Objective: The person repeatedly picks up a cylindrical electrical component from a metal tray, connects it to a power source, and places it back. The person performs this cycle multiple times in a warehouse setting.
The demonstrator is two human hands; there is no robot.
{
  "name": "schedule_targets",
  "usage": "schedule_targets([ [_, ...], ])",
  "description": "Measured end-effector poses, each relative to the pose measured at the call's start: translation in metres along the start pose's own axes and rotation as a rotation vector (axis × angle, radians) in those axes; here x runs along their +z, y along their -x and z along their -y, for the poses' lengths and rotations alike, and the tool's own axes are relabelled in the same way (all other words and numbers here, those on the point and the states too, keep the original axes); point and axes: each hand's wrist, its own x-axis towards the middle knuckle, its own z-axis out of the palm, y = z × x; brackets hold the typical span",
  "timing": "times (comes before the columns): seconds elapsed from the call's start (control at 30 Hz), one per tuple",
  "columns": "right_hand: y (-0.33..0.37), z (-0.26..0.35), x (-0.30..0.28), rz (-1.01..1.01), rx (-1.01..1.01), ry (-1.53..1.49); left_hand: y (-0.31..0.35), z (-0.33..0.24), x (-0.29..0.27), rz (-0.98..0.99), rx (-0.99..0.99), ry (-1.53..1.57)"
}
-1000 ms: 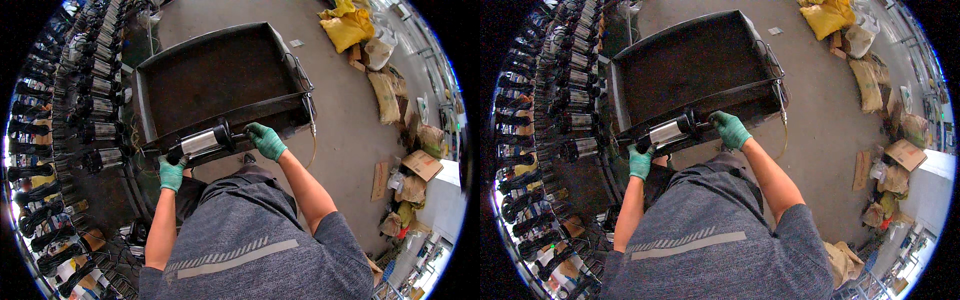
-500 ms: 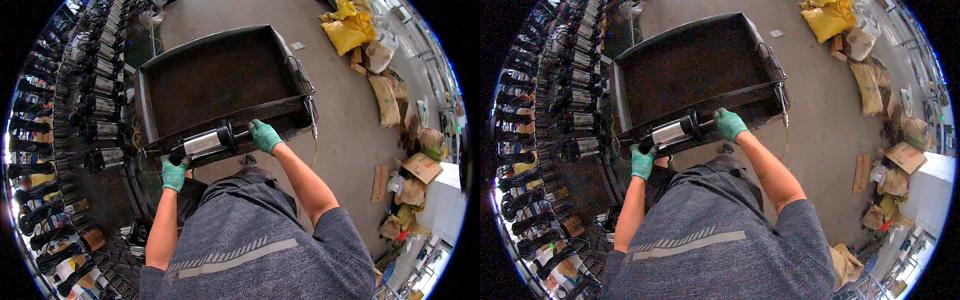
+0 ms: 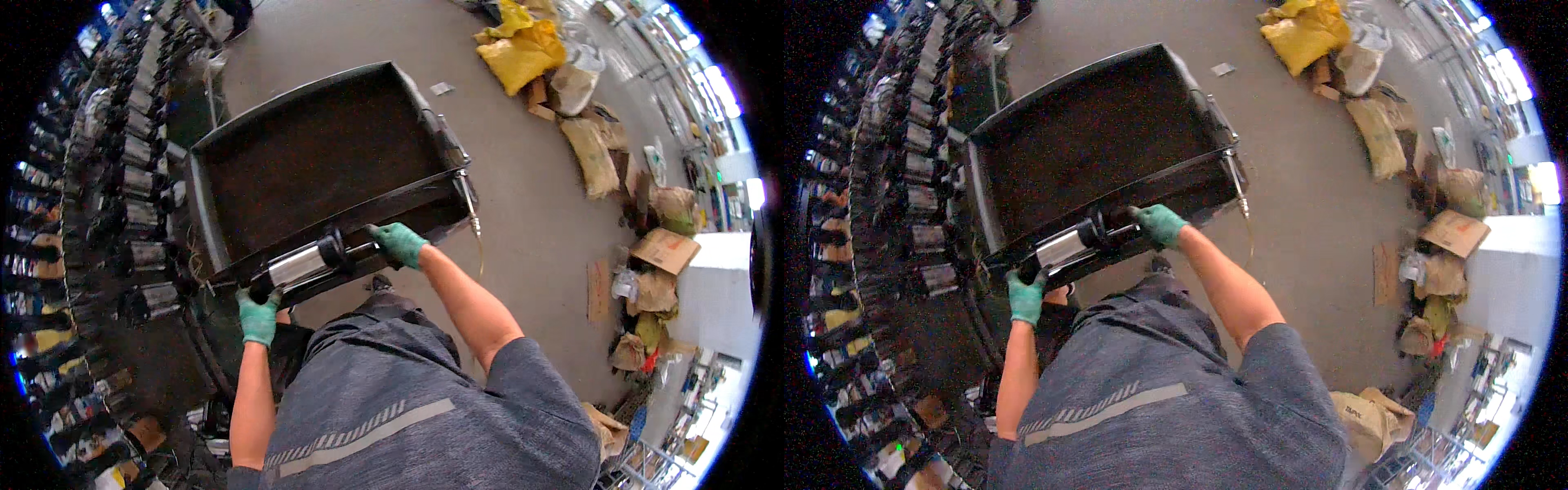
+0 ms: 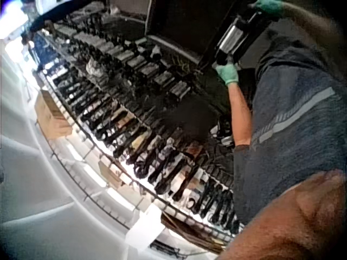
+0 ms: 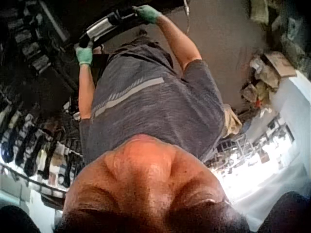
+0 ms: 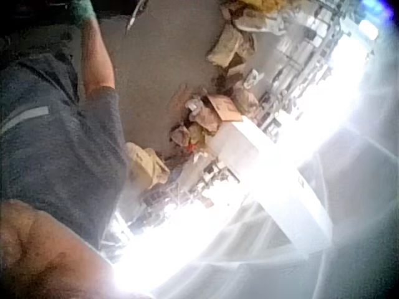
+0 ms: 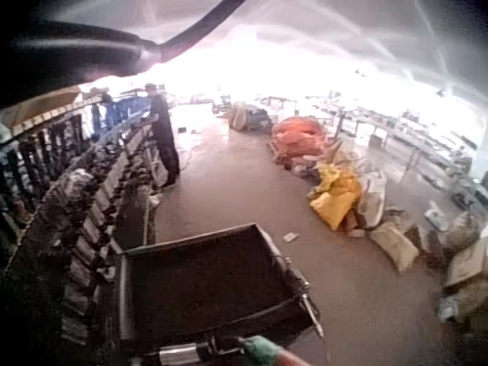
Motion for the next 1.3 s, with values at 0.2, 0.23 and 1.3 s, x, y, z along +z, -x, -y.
schedule_targets([
  [0.2,0.016,-0.004,0.011,-0.054,-0.173,-0.393,0.001,-0.011,0.002,0.016,0.052,0.010],
  [0.23,0.019,-0.002,0.012,-0.050,-0.133,-0.451,0.008,-0.031,0.003,0.018,0.028,0.004],
  [1.3,0.016,-0.002,-0.017,0.093,-0.124,0.040,0.009,-0.027,0.000,0.036,0.065,-0.022],
])
